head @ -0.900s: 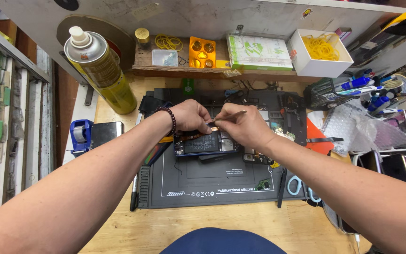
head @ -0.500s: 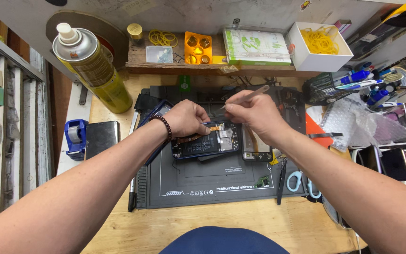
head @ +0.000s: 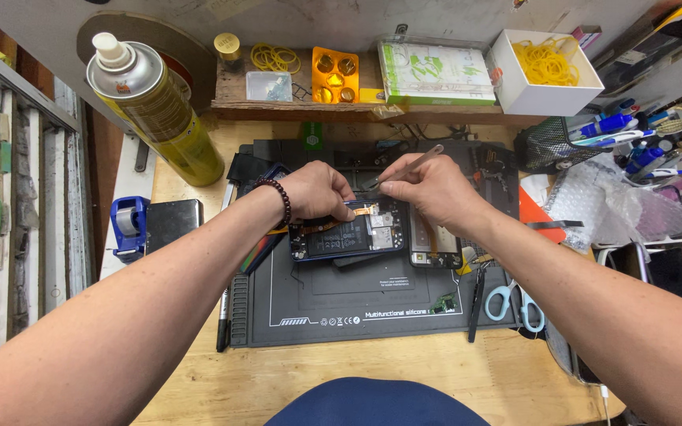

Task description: The person repairs a smartphone at a workbench, using a pry tool and their hands to detach the display and flex cable from the phone frame, then works on the separated screen assembly and internal components, repositioning the phone and handling small parts on the repair mat.

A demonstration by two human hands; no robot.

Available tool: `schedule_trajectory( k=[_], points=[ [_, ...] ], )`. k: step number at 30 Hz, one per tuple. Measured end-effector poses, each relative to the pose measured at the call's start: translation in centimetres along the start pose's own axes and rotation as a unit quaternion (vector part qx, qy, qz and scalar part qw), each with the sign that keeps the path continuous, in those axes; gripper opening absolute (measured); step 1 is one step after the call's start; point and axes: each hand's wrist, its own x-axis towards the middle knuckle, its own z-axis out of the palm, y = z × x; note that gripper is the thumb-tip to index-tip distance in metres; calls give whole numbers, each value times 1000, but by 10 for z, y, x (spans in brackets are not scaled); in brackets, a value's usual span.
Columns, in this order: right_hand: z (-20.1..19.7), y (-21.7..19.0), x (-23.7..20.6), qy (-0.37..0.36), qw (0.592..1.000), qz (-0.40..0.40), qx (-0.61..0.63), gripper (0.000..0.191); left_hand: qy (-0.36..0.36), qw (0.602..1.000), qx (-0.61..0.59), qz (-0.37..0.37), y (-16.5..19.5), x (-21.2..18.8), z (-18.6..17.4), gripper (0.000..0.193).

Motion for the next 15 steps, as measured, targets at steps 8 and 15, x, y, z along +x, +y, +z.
schedule_trajectory(
  k=[8,15],
  points=[
    [18,7,-76,-31,999,-37,14,16,-6,1000,-17,-17,0,-65,54,21],
    [9,3,-60,-10,1000,-24,1,16,-9,1000,0,-22,10,-51,39,21]
  ],
)
